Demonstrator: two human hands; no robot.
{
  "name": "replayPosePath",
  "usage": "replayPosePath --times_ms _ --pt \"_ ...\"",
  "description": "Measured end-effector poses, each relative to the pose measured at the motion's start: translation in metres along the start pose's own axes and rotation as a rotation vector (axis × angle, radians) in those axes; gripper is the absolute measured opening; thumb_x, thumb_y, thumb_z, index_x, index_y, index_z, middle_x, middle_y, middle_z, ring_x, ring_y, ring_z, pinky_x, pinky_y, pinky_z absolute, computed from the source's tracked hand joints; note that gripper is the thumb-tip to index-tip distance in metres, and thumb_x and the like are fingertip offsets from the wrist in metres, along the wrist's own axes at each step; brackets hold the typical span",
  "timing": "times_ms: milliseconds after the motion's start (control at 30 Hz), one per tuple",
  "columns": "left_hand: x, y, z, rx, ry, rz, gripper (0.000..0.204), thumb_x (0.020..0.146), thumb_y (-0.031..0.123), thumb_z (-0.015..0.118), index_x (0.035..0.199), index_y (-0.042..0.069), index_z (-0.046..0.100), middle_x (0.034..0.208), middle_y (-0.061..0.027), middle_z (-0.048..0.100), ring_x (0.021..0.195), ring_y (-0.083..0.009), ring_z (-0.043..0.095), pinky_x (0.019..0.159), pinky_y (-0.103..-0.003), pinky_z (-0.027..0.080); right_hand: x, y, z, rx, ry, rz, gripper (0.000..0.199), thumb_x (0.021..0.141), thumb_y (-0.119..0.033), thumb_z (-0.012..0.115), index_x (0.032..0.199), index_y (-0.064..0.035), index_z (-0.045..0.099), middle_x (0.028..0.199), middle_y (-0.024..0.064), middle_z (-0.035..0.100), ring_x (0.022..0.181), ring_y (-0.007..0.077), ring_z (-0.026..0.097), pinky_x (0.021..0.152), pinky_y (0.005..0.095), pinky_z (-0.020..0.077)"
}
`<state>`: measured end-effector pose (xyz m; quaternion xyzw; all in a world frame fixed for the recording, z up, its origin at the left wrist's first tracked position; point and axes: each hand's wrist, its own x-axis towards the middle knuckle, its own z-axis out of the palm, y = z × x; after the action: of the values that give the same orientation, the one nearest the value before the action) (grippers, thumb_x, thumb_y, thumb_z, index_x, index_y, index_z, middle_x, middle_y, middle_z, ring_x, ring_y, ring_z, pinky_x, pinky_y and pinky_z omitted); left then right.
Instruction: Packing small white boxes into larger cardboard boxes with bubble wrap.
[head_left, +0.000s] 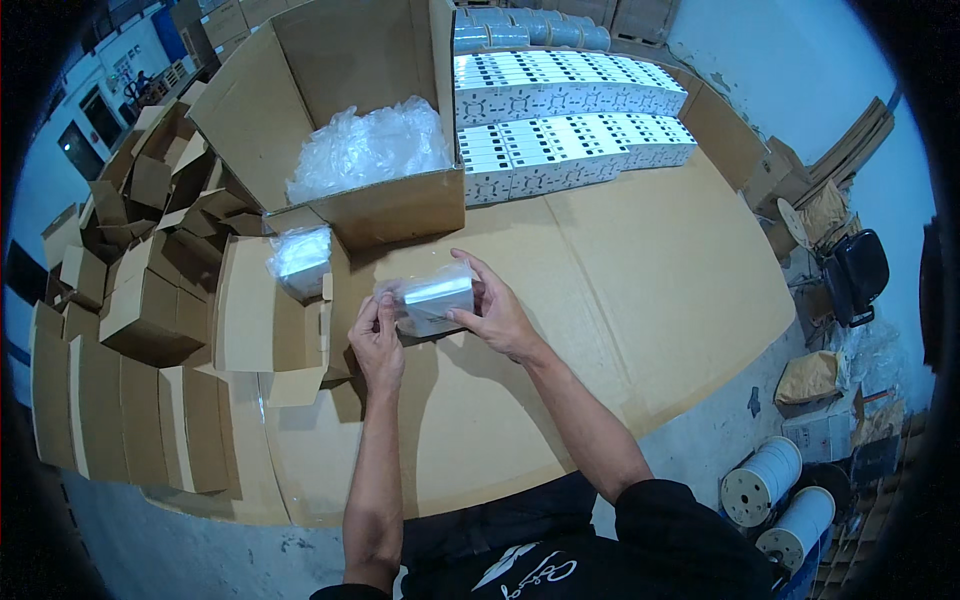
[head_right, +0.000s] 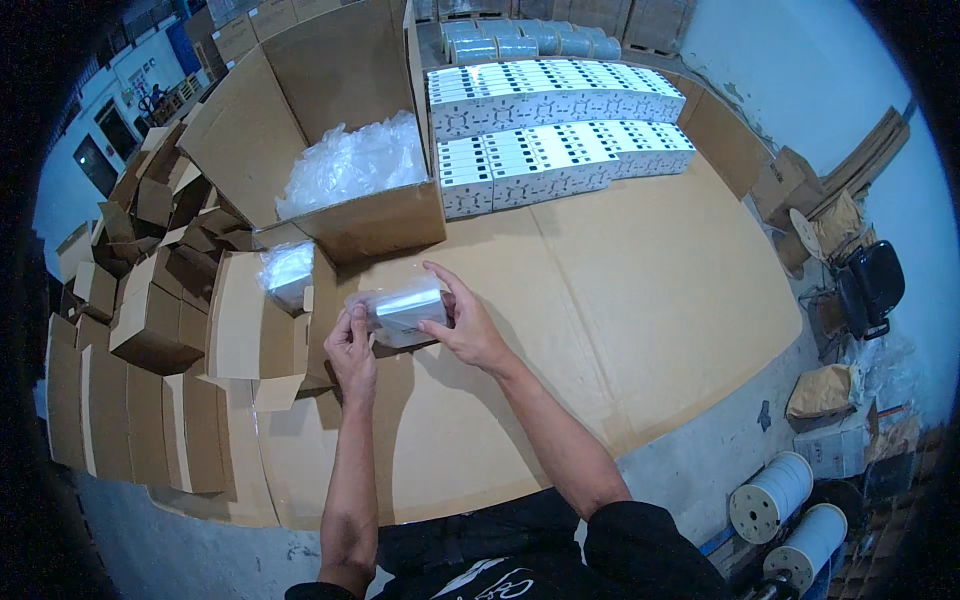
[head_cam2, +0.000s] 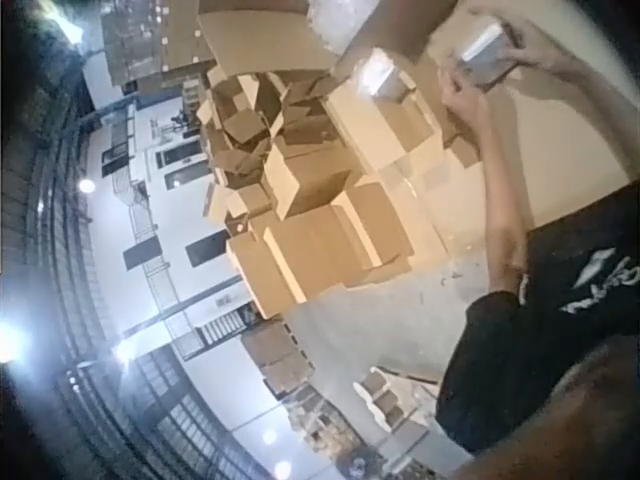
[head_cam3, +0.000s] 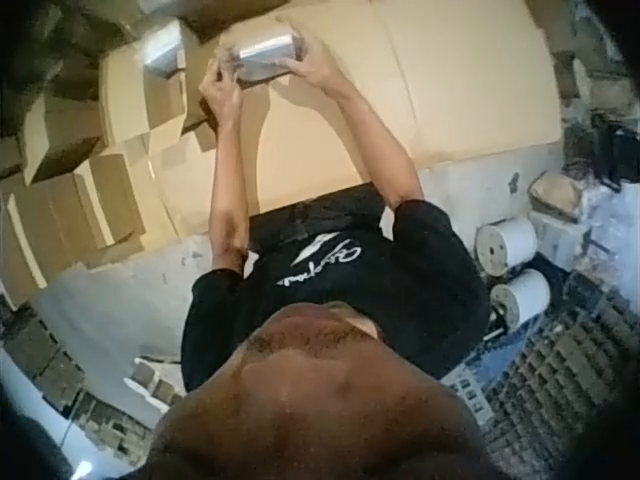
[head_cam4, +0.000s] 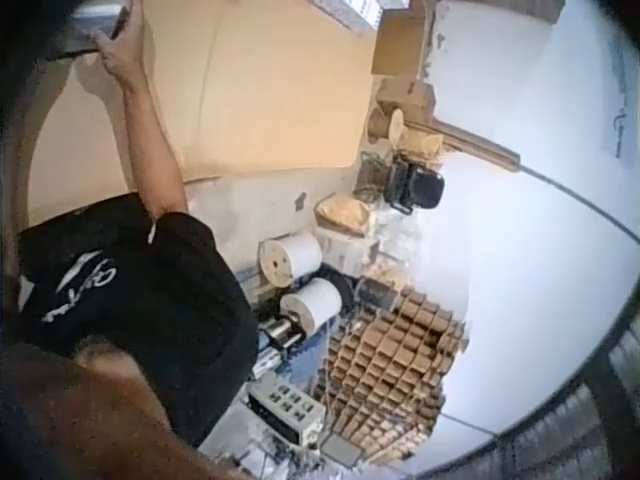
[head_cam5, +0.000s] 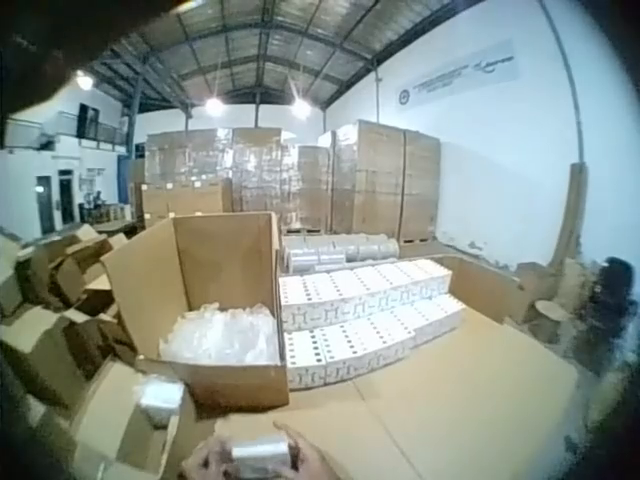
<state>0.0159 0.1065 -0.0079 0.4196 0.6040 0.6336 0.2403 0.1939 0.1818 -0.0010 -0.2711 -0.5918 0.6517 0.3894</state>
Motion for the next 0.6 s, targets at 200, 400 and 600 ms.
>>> replayPosePath --times_ms 200,400,600 --pt "0.000 0.004 0.004 -0.372 -0.124 -0.069 0.035 0.098 0.019 0.072 0.128 0.002 0.068 0.114 -0.0053 0.066 0.111 -0.0131 0.059 0.093 -0.028 0.049 -0.001 -0.002 0.001 -0.011 -0.009 -0.053 0.078 0.088 0.007 0.069 0.157 -0.0096 0.036 0.114 0.0052 0.065 0.094 0.0107 0.061 0.076 0.0269 0.0516" --pt "0.002 -0.010 0.003 -0.337 -0.254 -0.138 0.035 0.091 0.011 0.078 0.124 0.003 0.069 0.111 -0.0038 0.069 0.102 -0.0130 0.063 0.092 -0.029 0.050 -0.002 -0.001 -0.003 -0.009 -0.026 0.074 0.046 0.093 0.001 0.069 0.138 0.0002 0.056 0.120 0.0059 0.066 0.109 0.0135 0.063 0.095 0.0308 0.0526" --pt "0.005 -0.012 -0.003 -0.274 -0.266 -0.124 0.020 0.092 0.009 0.077 0.110 0.003 0.074 0.110 -0.0042 0.072 0.097 -0.0111 0.063 0.086 -0.027 0.051 0.000 0.010 -0.008 0.016 -0.050 -0.012 0.029 0.095 0.000 0.068 0.123 0.0019 0.065 0.114 0.0050 0.069 0.104 0.0119 0.064 0.093 0.0297 0.0530"
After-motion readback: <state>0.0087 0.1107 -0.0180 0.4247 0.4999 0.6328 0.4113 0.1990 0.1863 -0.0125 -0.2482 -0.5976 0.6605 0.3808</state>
